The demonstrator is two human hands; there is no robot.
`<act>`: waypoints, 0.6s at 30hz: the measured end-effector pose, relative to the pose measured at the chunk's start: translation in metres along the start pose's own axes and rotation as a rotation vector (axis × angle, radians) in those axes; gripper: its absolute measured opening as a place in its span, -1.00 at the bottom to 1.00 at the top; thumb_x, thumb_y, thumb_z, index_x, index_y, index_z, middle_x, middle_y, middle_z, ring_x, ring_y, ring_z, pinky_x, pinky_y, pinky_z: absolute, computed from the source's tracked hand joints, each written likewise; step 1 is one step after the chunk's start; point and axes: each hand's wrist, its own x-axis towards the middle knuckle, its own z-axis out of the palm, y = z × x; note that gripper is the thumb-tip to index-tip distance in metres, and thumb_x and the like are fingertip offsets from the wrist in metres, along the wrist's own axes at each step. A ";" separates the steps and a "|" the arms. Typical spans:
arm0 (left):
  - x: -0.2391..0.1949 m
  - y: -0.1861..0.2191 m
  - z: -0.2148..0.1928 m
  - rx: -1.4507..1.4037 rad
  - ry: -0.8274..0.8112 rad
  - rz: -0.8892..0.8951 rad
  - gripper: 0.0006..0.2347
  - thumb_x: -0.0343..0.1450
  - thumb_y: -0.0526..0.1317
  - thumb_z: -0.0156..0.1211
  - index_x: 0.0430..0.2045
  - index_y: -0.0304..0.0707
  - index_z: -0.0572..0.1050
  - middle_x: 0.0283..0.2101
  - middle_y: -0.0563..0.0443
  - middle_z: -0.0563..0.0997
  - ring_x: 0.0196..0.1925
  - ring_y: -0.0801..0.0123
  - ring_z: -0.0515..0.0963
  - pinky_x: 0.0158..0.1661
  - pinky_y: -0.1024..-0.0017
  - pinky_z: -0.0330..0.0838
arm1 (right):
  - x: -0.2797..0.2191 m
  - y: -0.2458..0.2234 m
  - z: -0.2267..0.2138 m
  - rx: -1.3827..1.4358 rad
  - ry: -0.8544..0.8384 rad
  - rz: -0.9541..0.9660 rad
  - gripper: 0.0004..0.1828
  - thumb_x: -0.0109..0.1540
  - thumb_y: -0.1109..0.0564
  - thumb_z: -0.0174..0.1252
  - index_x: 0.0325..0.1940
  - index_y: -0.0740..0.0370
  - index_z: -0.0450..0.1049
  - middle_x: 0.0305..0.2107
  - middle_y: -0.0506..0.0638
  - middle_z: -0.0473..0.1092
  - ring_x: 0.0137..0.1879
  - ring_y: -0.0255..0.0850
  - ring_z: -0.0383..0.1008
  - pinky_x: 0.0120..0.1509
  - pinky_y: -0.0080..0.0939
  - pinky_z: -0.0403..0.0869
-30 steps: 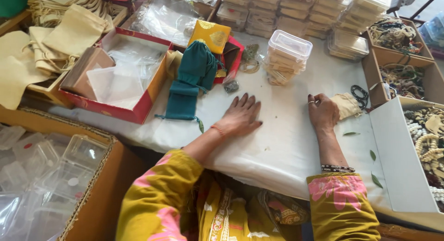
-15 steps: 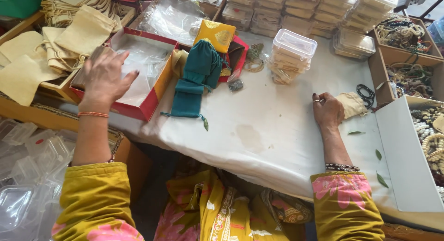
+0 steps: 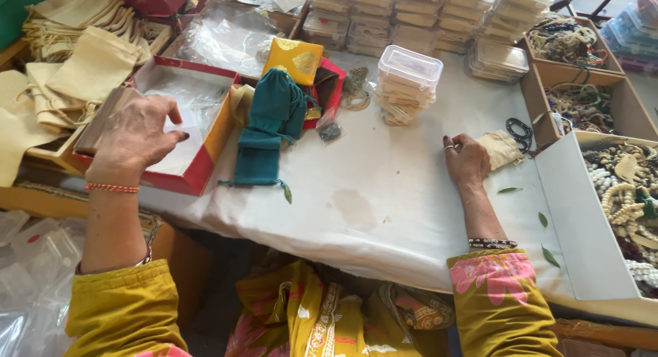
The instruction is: Packing beaded jewelry items into small cloth bags and plastic storage containers.
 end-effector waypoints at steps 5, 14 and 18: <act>-0.012 0.042 -0.032 0.021 0.228 0.062 -0.76 0.35 -0.12 0.46 -0.19 -0.11 0.58 -0.13 -0.09 0.66 -0.04 0.06 0.64 -0.05 0.12 0.48 | 0.003 -0.001 0.000 -0.008 -0.022 0.037 -0.68 0.30 -0.20 0.21 -0.16 0.04 0.66 -0.39 -0.02 0.57 -0.18 -0.05 0.58 -0.02 0.02 0.48; 0.037 0.170 0.010 -0.835 0.307 0.370 -0.75 0.43 -0.22 0.42 -0.15 -0.23 0.44 -0.03 -0.07 0.63 -0.08 0.21 0.59 -0.16 0.30 0.47 | -0.001 -0.008 -0.007 -0.011 -0.061 0.035 -0.68 0.30 -0.18 0.21 -0.14 0.06 0.65 -0.40 -0.01 0.57 -0.19 -0.05 0.58 -0.03 0.02 0.48; 0.095 0.228 0.119 -1.531 -0.146 0.559 -0.81 0.48 -0.26 0.33 -0.17 -0.27 0.43 -0.21 0.08 0.50 -0.18 0.57 0.50 -0.19 0.53 0.48 | 0.000 -0.012 -0.010 -0.018 -0.081 0.044 -0.69 0.29 -0.18 0.22 -0.13 0.05 0.65 -0.39 -0.01 0.57 -0.18 -0.04 0.58 -0.03 0.03 0.48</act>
